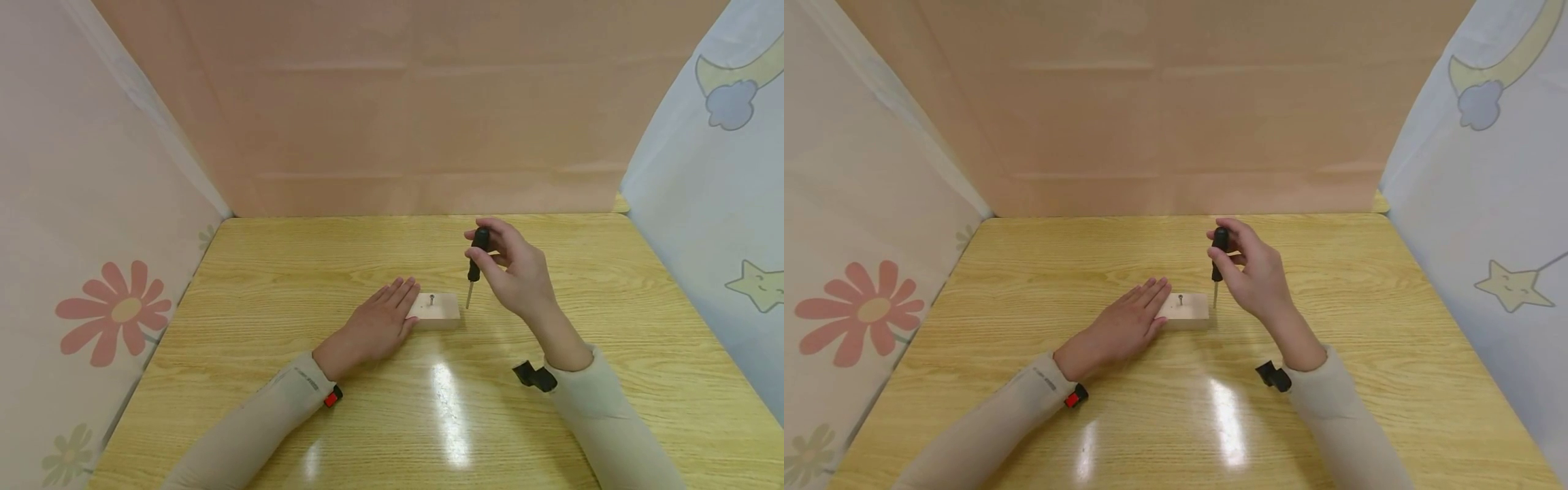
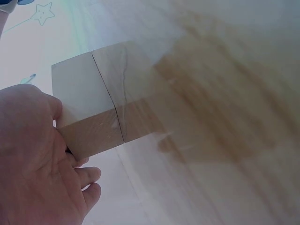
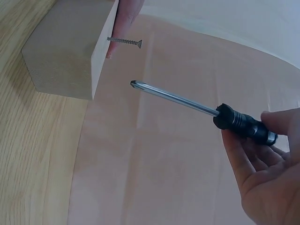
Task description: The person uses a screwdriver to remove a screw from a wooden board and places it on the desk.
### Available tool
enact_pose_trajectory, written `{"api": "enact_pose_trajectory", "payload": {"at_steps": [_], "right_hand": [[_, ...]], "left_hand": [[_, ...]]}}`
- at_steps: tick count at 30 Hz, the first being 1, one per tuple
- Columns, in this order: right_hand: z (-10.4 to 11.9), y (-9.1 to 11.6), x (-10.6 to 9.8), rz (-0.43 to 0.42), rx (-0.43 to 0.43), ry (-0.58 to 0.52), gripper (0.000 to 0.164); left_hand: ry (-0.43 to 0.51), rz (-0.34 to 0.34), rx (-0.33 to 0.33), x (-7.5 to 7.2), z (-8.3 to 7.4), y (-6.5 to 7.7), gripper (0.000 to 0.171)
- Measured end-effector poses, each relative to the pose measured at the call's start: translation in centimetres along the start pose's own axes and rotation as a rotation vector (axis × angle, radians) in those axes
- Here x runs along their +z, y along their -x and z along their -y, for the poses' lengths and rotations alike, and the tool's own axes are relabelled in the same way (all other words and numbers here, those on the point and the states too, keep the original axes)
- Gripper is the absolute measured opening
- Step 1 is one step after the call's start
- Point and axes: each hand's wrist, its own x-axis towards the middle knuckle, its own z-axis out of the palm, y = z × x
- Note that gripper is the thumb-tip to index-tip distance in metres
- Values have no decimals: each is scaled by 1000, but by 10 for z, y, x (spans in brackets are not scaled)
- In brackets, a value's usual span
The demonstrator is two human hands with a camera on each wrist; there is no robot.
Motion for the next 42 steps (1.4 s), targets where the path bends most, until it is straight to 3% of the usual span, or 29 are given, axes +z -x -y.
{"api": "enact_pose_trajectory", "payload": {"at_steps": [15,25,42], "right_hand": [[-7,-1,-5,39,202,14,40],[-15,-1,-5,62,243,105,41],[-39,1,-7,204,416,171,52]], "left_hand": [[2,-3,0,1,1,0,66],[16,-1,0,-1,0,1,65],[21,12,-3,-5,-2,3,65]]}}
